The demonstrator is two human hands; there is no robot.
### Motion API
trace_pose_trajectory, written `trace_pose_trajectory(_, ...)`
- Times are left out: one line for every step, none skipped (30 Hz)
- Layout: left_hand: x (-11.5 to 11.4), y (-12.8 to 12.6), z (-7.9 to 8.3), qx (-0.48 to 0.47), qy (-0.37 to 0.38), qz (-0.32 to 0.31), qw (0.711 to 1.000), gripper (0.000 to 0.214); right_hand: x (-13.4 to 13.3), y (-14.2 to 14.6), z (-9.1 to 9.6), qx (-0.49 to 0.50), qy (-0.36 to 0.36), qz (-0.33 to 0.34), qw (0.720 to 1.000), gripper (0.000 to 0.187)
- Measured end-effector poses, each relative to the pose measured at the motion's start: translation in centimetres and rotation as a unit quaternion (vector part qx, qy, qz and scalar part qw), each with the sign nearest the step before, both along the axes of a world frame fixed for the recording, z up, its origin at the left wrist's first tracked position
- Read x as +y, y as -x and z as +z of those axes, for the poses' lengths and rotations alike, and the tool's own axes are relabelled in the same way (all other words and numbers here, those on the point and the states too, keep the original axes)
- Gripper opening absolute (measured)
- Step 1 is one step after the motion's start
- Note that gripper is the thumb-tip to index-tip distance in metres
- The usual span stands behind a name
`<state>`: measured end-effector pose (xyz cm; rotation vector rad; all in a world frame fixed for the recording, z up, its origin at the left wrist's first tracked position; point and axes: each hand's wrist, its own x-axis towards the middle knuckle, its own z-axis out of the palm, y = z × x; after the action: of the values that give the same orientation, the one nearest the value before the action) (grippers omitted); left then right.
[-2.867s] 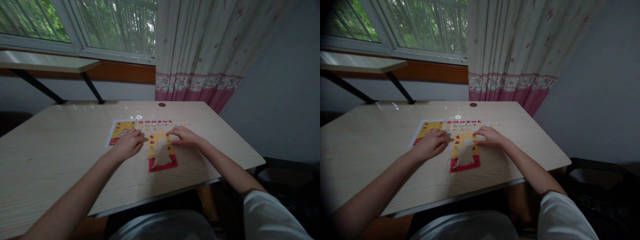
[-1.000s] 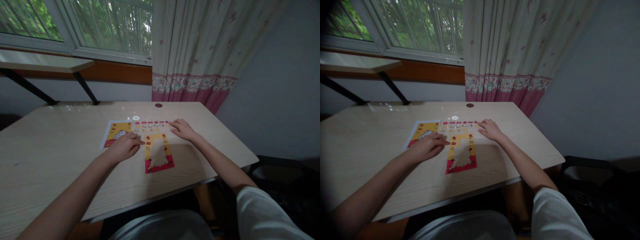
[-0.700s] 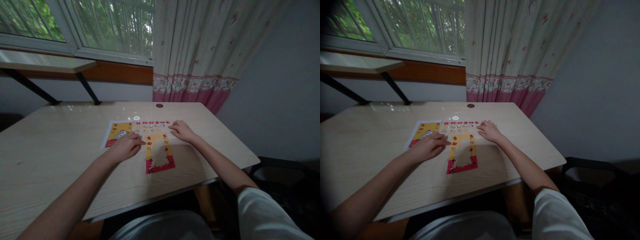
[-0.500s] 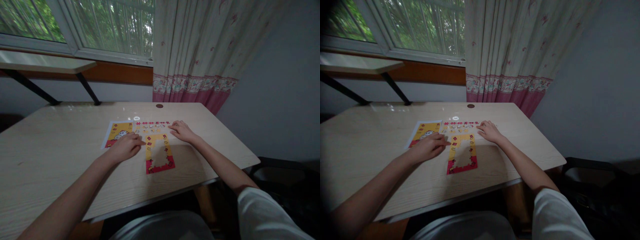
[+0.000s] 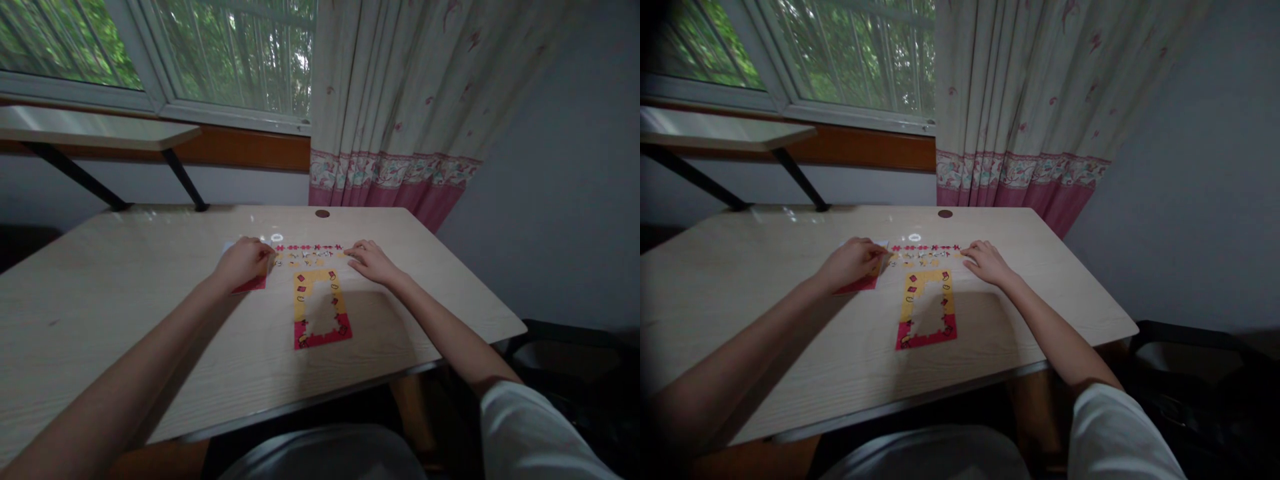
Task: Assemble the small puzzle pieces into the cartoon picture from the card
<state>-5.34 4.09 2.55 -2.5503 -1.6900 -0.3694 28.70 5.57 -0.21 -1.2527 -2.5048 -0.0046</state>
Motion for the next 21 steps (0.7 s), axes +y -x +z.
trace_pose_trajectory(0.6, 0.0, 0.0, 0.011, 0.005, 0.001, 1.000, 0.034, 0.0, 0.0, 0.0, 0.001, 0.000, 0.003, 1.000, 0.035)
trace_pose_trajectory(1.1, -0.1, 0.0, 0.021, 0.010, -0.002, 1.000, 0.034, -0.1, 0.0, 0.0, 0.003, 0.001, 0.006, 1.000, 0.035)
trace_pose_trajectory(1.6, -0.2, 0.0, 0.029, 0.016, -0.006, 0.999, 0.033, -0.1, 0.1, 0.0, 0.006, 0.001, 0.008, 1.000, 0.034)
trace_pose_trajectory(2.0, -0.4, -0.1, 0.036, 0.021, -0.010, 0.999, 0.032, -0.2, 0.1, 0.1, 0.009, 0.001, 0.009, 1.000, 0.034)
trace_pose_trajectory(2.3, -0.4, -0.2, 0.041, 0.026, -0.014, 0.999, 0.031, -0.2, 0.1, 0.1, 0.011, 0.001, 0.010, 1.000, 0.034)
trace_pose_trajectory(2.6, -0.5, -0.4, 0.046, 0.029, -0.016, 0.998, 0.031, -0.3, 0.1, 0.1, 0.014, 0.000, 0.011, 1.000, 0.034)
trace_pose_trajectory(2.9, -0.5, -0.5, 0.050, 0.032, -0.018, 0.998, 0.030, -0.3, 0.0, 0.2, 0.017, -0.002, 0.011, 1.000, 0.033)
trace_pose_trajectory(3.1, -0.5, -0.6, 0.053, 0.035, -0.020, 0.998, 0.030, -0.3, 0.0, 0.2, 0.020, -0.003, 0.011, 1.000, 0.033)
trace_pose_trajectory(3.3, -0.5, -0.7, 0.053, 0.038, -0.021, 0.998, 0.030, -0.3, 0.0, 0.2, 0.022, -0.004, 0.012, 1.000, 0.033)
trace_pose_trajectory(3.4, -0.5, -0.8, 0.051, 0.040, -0.022, 0.998, 0.030, -0.3, -0.1, 0.1, 0.024, -0.004, 0.012, 1.000, 0.033)
trace_pose_trajectory(3.6, -0.4, -0.8, 0.048, 0.043, -0.023, 0.998, 0.030, -0.3, -0.1, 0.1, 0.024, -0.004, 0.013, 1.000, 0.033)
trace_pose_trajectory(3.7, -0.4, -0.8, 0.045, 0.045, -0.023, 0.998, 0.029, -0.2, -0.1, 0.1, 0.023, -0.004, 0.013, 1.000, 0.033)
trace_pose_trajectory(3.8, -0.4, -0.8, 0.044, 0.046, -0.021, 0.998, 0.029, -0.2, -0.1, 0.1, 0.021, -0.004, 0.013, 1.000, 0.033)
trace_pose_trajectory(3.9, -0.4, -0.8, 0.047, 0.048, -0.020, 0.998, 0.029, -0.2, -0.1, 0.1, 0.019, -0.003, 0.013, 1.000, 0.033)
trace_pose_trajectory(4.0, -0.4, -0.7, 0.053, 0.049, -0.019, 0.997, 0.030, -0.2, 0.0, 0.1, 0.017, -0.001, 0.012, 1.000, 0.033)
trace_pose_trajectory(4.1, -0.4, -0.8, 0.061, 0.051, -0.019, 0.997, 0.030, -0.2, 0.0, 0.2, 0.017, 0.001, 0.011, 1.000, 0.032)
trace_pose_trajectory(4.2, -0.4, -0.8, 0.068, 0.052, -0.021, 0.996, 0.030, -0.2, 0.0, 0.2, 0.017, 0.003, 0.010, 1.000, 0.032)
trace_pose_trajectory(4.3, -0.4, -0.9, 0.074, 0.052, -0.022, 0.996, 0.030, -0.2, 0.1, 0.2, 0.019, 0.003, 0.010, 1.000, 0.032)
trace_pose_trajectory(4.5, -0.3, -1.0, 0.075, 0.054, -0.023, 0.995, 0.030, -0.3, 0.2, 0.3, 0.022, 0.003, 0.011, 1.000, 0.032)
trace_pose_trajectory(4.7, -0.3, -1.1, 0.074, 0.056, -0.025, 0.995, 0.030, -0.4, 0.2, 0.3, 0.025, 0.002, 0.013, 1.000, 0.032)
trace_pose_trajectory(4.8, -0.2, -1.2, 0.068, 0.061, -0.026, 0.995, 0.029, -0.4, 0.3, 0.4, 0.028, 0.000, 0.015, 1.000, 0.032)
